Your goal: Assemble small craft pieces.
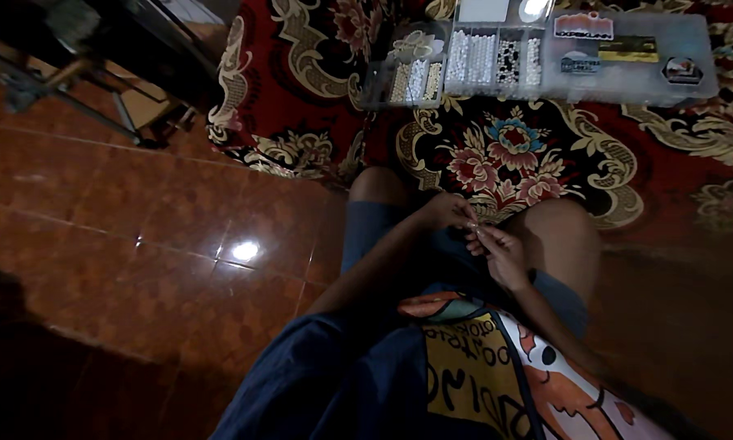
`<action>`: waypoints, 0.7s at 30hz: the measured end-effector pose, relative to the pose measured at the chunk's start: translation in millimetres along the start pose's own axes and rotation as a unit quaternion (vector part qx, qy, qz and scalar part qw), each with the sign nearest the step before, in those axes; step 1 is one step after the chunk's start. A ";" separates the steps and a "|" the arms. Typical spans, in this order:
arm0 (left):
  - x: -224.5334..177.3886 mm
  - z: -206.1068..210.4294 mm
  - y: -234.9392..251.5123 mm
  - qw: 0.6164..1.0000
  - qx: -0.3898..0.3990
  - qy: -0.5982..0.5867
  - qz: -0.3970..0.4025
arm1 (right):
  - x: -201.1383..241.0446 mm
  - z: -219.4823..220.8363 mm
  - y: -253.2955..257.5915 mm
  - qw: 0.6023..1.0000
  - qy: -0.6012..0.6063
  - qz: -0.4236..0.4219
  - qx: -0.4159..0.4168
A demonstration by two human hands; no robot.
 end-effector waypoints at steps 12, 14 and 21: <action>-12.7 0.6 -2.7 0.998 -0.007 0.060 -0.024 | 1.0 0.0 0.4 1.000 -0.003 0.009 0.000; -14.0 0.7 -3.0 0.998 -0.006 0.060 -0.022 | 1.5 0.5 0.5 1.000 0.001 0.009 -0.003; -9.0 1.6 0.1 0.998 -0.016 0.066 -0.001 | 0.5 0.8 1.0 1.000 0.016 0.010 -0.001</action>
Point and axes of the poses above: each hand's wrist, its own y-axis towards the middle knuckle, its own z-axis out of the palm, x = y × z, the point moved 2 cm from there along y, towards the middle knuckle, and after that the axes turned 1 degree about y, right-handed, at the moved point
